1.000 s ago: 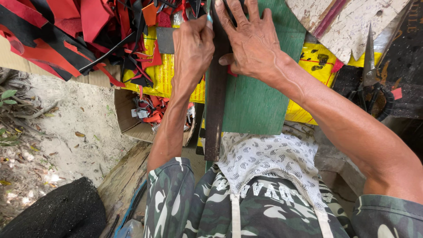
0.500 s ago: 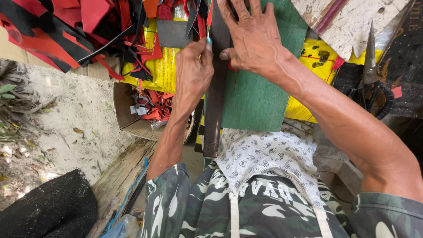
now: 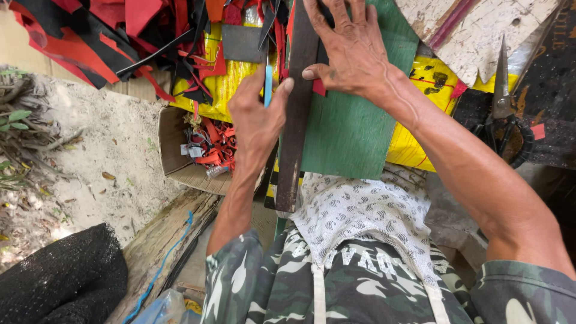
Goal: The person uses a utility knife and a metal straightedge to cut red and black material into rectangular pieces on a green cutting board. The person repeatedly aligns the material, scores along the straightedge, and separates the cut pieces, placing them aside.
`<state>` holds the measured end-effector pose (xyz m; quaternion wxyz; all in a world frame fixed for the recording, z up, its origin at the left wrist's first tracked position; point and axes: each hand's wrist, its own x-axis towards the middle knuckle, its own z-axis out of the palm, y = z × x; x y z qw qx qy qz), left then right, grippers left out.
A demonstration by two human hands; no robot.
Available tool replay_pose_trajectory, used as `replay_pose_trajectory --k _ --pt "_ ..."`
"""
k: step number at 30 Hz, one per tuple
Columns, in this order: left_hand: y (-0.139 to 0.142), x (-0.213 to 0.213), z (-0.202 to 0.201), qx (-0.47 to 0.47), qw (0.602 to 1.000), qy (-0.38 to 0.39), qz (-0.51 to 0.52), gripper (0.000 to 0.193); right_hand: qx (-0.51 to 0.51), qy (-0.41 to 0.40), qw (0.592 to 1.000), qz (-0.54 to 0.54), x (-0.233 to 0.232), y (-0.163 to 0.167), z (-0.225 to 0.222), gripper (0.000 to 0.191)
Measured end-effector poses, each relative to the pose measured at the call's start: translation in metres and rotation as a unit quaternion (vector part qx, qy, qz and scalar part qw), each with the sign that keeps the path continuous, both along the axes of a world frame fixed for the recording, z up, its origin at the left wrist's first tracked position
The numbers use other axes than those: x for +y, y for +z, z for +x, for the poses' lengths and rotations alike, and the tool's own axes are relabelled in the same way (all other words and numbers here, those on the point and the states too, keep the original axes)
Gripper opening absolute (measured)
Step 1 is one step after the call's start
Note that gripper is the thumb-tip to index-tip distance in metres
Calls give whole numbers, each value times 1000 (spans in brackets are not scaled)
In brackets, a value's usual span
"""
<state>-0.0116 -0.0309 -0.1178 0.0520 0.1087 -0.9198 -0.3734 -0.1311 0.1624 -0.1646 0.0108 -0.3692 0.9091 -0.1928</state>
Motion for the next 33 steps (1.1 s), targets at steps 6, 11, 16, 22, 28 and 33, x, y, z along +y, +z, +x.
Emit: replay_pose_trajectory --k 6,11,16,22,28,33 --pt "-32 12 -15 57 995 -38 -73 44 8 -16 996 -92 14 -18 5 130" --pt "-37 11 -16 86 994 -34 -59 42 -31 -36 992 -114 14 -27 4 136" --pt "-2 -61 -29 161 971 152 -95 13 -36 -28 990 -135 17 -32 4 133" --pt "6 -63 40 -33 990 80 112 16 -51 -41 980 -187 21 -41 0 100" --pt "-2 -13 114 -260 957 50 117 42 -68 -66 972 -217 17 -46 -6 94" --pt "6 -34 126 -295 924 64 236 45 -53 -86 963 -250 11 -44 -12 87"
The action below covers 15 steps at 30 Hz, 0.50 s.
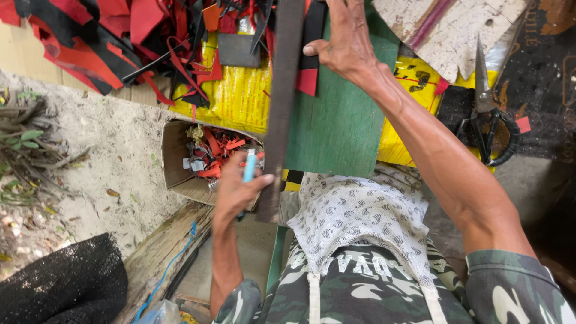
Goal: The person uses a utility knife and a metal straightedge to cut red and black material into rectangular pieces on a green cutting board. The person repeatedly aligns the material, scores along the straightedge, and separates the cut pieces, placing them aside.
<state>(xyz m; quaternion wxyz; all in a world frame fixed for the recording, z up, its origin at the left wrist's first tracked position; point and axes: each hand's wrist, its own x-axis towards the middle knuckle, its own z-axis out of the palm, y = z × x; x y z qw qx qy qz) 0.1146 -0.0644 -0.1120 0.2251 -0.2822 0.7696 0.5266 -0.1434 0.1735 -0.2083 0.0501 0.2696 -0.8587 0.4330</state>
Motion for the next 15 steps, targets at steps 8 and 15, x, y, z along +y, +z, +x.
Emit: replay_pose_trajectory --k 8,15 --pt "3 -36 3 1 996 81 28 38 -255 -46 938 -228 45 47 29 40" --pt "-32 -15 -22 60 996 58 16 33 -321 -194 774 -510 160 96 61 30"
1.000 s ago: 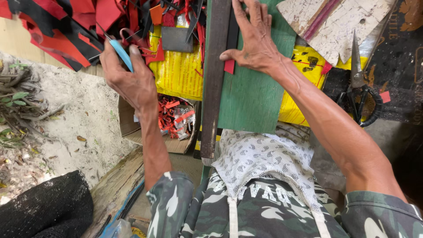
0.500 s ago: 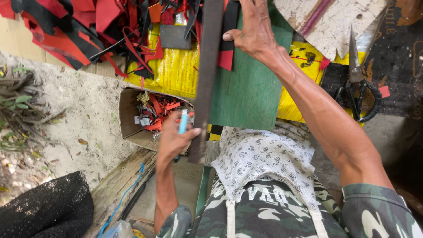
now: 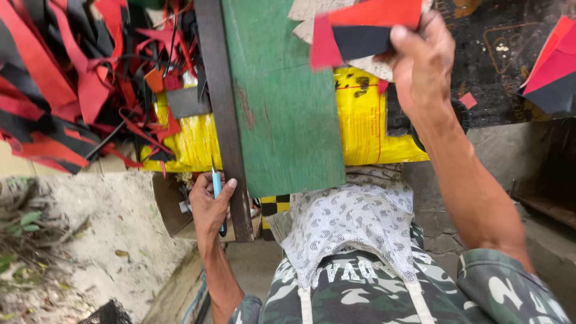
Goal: The person uses a utility knife and a metal straightedge to cut red and black material into rectangular pieces on a green cutting board. The person repeatedly aligns the material, scores along the straightedge, and separates the cut pieces, placing them aside.
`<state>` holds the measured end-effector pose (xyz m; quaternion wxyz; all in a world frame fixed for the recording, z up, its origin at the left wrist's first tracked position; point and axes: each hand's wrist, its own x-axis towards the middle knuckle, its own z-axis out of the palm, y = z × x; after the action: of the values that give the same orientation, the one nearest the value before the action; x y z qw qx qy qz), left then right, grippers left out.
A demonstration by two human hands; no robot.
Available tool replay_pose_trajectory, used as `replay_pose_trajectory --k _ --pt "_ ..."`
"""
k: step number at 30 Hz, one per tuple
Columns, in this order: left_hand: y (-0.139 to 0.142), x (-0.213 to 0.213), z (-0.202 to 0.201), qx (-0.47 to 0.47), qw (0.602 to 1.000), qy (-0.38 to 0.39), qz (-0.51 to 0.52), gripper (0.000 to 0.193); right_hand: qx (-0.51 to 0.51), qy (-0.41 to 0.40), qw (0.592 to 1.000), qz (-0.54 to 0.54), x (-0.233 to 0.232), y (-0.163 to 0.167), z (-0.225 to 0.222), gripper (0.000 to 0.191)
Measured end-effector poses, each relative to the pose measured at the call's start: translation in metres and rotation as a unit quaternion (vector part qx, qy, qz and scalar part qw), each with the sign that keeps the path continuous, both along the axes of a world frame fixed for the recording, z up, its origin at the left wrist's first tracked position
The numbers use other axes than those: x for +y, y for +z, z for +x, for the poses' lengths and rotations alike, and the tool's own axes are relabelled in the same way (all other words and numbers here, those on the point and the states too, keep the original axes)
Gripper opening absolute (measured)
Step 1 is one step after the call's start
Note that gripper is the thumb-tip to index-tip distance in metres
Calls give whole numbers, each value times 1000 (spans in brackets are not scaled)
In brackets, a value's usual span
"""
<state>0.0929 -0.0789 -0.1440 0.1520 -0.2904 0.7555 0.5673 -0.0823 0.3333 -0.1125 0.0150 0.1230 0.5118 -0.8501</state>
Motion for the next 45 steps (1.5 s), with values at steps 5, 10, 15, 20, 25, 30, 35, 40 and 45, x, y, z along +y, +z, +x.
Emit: replay_pose_trajectory --k 5,10,15,20,25,30,35,40,45 --pt "7 10 -21 -19 999 20 -22 31 -146 297 923 199 14 7 65 23" --pt "10 27 -41 -7 998 9 -57 29 81 116 875 464 11 -10 17 23" --pt "9 31 -50 -4 997 2 -78 28 339 3 712 615 -6 -38 -57 62" --pt "8 32 -50 -27 996 22 -86 28 154 97 875 448 7 -80 -86 30" --pt "6 31 -53 -29 997 26 -72 29 104 70 928 350 56 -112 -89 14" --pt "4 29 -53 -19 998 24 -55 28 150 62 898 408 60 -120 -86 9" --pt "3 28 -52 -15 999 27 -43 29 131 68 904 402 58 -119 -85 6" --pt "3 28 -51 -20 998 30 -49 29 159 68 893 416 67 -122 -82 10" --pt "2 27 -50 -22 998 25 -55 29 156 93 872 455 78 -125 -85 14"
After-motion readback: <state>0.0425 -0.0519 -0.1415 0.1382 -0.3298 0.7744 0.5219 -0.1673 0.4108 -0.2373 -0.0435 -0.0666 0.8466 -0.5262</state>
